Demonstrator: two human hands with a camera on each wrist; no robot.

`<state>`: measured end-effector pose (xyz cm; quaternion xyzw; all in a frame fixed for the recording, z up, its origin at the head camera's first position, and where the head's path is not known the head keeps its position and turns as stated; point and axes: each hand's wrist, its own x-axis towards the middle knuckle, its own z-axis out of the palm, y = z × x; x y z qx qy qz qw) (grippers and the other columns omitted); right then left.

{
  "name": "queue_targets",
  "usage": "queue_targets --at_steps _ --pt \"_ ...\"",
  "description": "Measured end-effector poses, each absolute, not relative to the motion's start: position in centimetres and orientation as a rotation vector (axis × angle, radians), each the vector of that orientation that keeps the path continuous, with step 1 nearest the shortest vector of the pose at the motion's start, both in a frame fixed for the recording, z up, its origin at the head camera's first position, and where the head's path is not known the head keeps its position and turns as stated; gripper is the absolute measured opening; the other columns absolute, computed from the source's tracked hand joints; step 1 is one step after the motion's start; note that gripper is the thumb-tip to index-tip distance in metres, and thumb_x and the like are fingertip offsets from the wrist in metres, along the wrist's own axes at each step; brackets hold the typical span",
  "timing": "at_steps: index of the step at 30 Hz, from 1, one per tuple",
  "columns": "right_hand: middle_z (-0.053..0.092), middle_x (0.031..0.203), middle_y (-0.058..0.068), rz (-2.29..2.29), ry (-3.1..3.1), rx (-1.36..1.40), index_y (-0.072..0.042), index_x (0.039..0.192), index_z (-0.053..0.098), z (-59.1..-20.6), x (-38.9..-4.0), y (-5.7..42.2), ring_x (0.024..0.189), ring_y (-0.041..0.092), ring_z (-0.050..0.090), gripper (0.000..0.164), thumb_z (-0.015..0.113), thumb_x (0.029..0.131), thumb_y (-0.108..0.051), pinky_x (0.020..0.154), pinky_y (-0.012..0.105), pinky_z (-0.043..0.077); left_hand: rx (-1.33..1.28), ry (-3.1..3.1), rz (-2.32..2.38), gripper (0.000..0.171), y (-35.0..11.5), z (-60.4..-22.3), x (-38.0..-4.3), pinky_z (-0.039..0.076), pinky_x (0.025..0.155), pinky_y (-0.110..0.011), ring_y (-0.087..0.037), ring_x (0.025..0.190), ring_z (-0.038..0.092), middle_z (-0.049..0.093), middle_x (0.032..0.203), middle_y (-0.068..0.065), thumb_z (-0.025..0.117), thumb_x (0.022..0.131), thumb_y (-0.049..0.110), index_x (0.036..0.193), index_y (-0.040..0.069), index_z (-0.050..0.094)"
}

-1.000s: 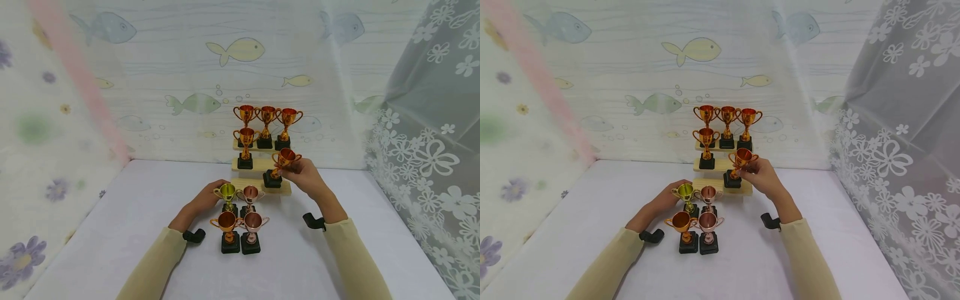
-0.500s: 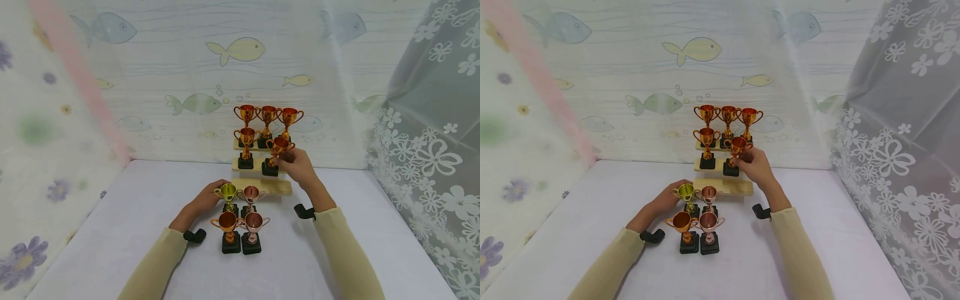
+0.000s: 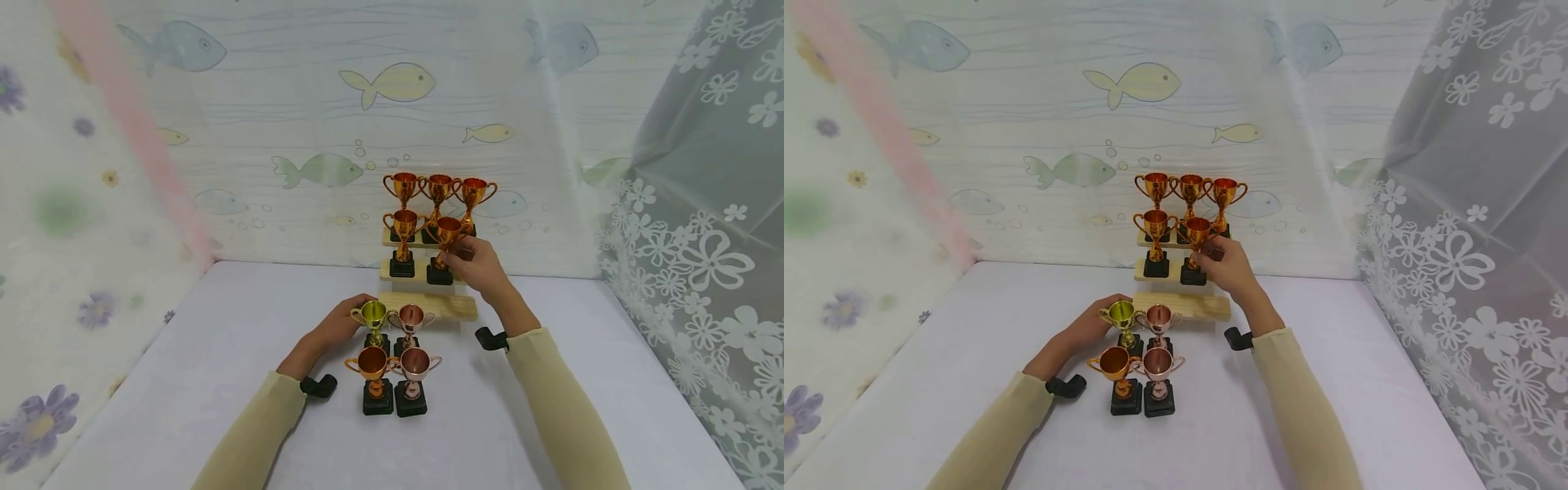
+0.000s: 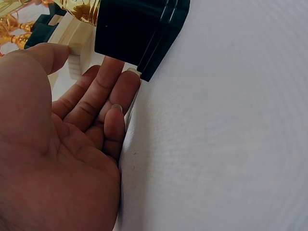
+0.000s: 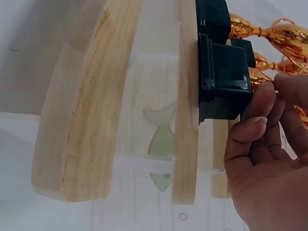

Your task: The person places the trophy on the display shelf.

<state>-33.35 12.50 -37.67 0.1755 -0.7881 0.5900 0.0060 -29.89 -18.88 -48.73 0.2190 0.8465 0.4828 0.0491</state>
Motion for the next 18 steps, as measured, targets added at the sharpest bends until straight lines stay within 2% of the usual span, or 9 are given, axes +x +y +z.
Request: queue_targets --at_steps 3,7,14,18 --pt "0.061 0.117 0.020 1.854 -2.441 0.563 0.002 0.122 0.061 -37.8 -33.5 12.2 0.098 0.032 0.062 0.031 0.066 0.096 -0.015 0.081 0.041 0.056 0.674 2.586 1.467 0.027 -18.9 -48.8 -29.9 0.038 0.109 -0.050 -0.023 0.122 0.055 0.065 0.124 -0.003 0.050 0.105 0.023 0.127 0.014 0.063" --pt "0.061 0.114 0.019 1.827 -2.423 0.572 0.002 0.120 0.062 -37.9 -33.6 11.9 0.093 0.028 0.062 0.030 0.066 0.097 -0.015 0.080 0.041 0.056 0.672 2.591 1.466 0.027 -19.0 -48.8 -29.9 0.039 0.109 -0.048 -0.021 0.122 0.055 0.065 0.123 -0.001 0.049 0.106 0.025 0.127 0.015 0.063" --pt "0.062 0.106 0.014 1.725 -2.403 0.547 -0.001 0.113 0.066 -38.2 -33.5 11.3 0.080 0.019 0.056 0.023 0.067 0.096 -0.015 0.066 0.026 0.048 0.668 2.582 1.477 0.027 -19.0 -48.9 -29.8 0.038 0.109 -0.048 -0.021 0.122 0.055 0.065 0.123 -0.001 0.049 0.106 0.025 0.127 0.016 0.063" --pt "0.063 0.101 0.016 1.702 -2.329 0.561 0.000 0.111 0.069 -38.6 -33.5 10.9 0.066 0.015 0.050 0.021 0.068 0.095 -0.013 0.057 0.025 0.043 0.674 2.583 1.485 0.027 -19.0 -49.1 -29.9 0.038 0.109 -0.049 -0.021 0.122 0.055 0.065 0.123 0.000 0.050 0.105 0.025 0.127 0.016 0.063"
